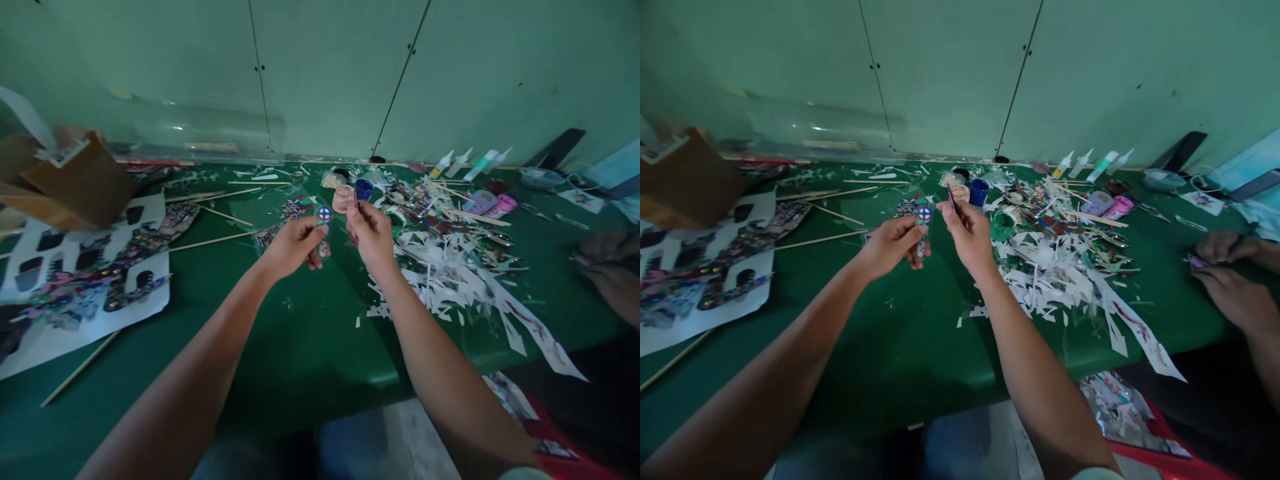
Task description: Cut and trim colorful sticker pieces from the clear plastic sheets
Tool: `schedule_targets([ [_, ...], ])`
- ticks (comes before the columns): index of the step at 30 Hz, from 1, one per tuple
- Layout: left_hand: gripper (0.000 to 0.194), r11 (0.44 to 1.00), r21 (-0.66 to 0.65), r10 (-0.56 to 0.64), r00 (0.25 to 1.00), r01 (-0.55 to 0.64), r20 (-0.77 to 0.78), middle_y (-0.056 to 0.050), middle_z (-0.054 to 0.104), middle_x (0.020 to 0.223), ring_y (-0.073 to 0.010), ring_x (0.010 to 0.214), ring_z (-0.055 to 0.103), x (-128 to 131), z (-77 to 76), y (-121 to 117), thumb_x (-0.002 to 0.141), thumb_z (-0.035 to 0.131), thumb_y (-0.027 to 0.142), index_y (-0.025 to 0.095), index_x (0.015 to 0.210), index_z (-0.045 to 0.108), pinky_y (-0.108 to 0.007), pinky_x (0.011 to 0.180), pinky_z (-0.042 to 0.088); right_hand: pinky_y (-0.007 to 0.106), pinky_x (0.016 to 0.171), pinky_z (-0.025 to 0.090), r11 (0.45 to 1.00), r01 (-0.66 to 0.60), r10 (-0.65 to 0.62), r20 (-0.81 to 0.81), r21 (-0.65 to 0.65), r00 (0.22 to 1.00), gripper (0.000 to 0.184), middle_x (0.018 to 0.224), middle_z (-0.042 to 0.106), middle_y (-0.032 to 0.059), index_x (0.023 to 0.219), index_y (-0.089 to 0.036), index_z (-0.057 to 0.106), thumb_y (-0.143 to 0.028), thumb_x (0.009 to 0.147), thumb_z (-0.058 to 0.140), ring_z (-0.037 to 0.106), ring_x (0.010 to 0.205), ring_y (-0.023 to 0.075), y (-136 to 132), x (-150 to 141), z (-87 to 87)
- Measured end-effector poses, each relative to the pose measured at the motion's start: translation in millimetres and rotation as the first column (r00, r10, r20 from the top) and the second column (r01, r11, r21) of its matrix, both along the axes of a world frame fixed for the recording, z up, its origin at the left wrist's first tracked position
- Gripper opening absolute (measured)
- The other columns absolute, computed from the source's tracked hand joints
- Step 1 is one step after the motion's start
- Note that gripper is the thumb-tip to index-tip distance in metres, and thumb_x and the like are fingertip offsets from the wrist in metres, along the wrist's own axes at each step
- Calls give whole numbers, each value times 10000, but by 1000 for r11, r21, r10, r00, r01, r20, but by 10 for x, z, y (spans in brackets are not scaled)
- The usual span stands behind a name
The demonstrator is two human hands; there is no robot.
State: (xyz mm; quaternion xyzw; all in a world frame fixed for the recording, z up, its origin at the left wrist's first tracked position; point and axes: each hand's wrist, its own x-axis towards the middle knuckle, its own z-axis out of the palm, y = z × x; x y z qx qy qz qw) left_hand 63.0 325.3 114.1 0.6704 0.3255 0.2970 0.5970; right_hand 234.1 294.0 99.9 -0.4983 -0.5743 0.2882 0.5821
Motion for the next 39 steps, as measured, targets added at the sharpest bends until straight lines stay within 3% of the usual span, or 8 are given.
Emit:
schedule_targets([
  [4, 212, 998, 38, -50, 999, 49, 7, -24, 664, 709, -113, 472, 613, 31, -21, -79, 881, 508, 345, 177, 788, 596, -202, 398, 470, 234, 449, 303, 999, -38, 38, -16, -18, 999, 353, 537, 406, -55, 823, -201, 631, -544, 857, 554, 384, 456, 84, -94, -69, -10],
  [11, 283, 980, 178, 73, 995, -85, 75, -2, 603, 658, -94, 484, 596, 97, -82, -101, 910, 486, 408, 161, 793, 558, -199, 469, 474, 231, 471, 358, 996, -85, 85, -3, -14, 996, 308, 577, 531, -46, 866, -213, 603, -520, 850, 576, 455, 461, 92, -83, -133, -21],
  [13, 283, 982, 134, 119, 984, -136, 130, 19, 558, 614, -72, 434, 539, 128, -76, -121, 919, 474, 411, 167, 789, 530, -189, 429, 422, 232, 467, 344, 999, -41, 41, 33, 5, 999, 314, 598, 536, -40, 914, -215, 622, -519, 856, 570, 448, 464, 92, -91, -125, -26],
  [17, 249, 970, -85, 241, 943, -227, 231, 60, 446, 517, -44, 354, 396, 152, -37, -141, 937, 440, 342, 172, 766, 503, -181, 373, 325, 243, 479, 337, 999, 9, -15, 172, 40, 985, 370, 598, 508, -29, 1015, -222, 658, -508, 931, 439, 449, 488, 111, -123, -88, -24],
  [20, 225, 947, -194, 303, 917, -257, 259, 58, 437, 510, -38, 350, 358, 144, -10, -135, 930, 436, 289, 163, 762, 518, -184, 372, 308, 253, 535, 389, 997, -4, -19, 314, 74, 949, 325, 704, 603, -5, 1059, -224, 646, -465, 931, 469, 522, 550, 125, -150, -76, -11],
  [27, 250, 948, -119, 315, 926, -296, 209, 55, 460, 493, -44, 353, 362, 128, -29, -115, 921, 444, 307, 183, 707, 476, -187, 372, 295, 284, 732, 456, 984, -58, -38, 513, 170, 857, 259, 945, 682, 47, 1019, -217, 658, -381, 947, 471, 627, 858, 178, -136, -51, -14],
  [32, 271, 957, -27, 288, 947, -287, 145, 62, 419, 449, -53, 362, 366, 117, -56, -116, 906, 461, 310, 190, 663, 460, -186, 379, 300, 292, 681, 464, 979, -53, -67, 549, 199, 833, 248, 868, 666, 50, 1000, -221, 687, -381, 923, 513, 608, 756, 166, -139, -28, -17],
  [39, 247, 958, -100, 285, 930, -268, 232, 82, 372, 461, -45, 371, 317, 148, -15, -178, 900, 471, 336, 197, 699, 432, -179, 374, 246, 265, 568, 438, 971, -65, -56, 484, 230, 873, 252, 746, 643, 21, 965, -222, 718, -380, 913, 530, 542, 578, 121, -182, -79, -3],
])
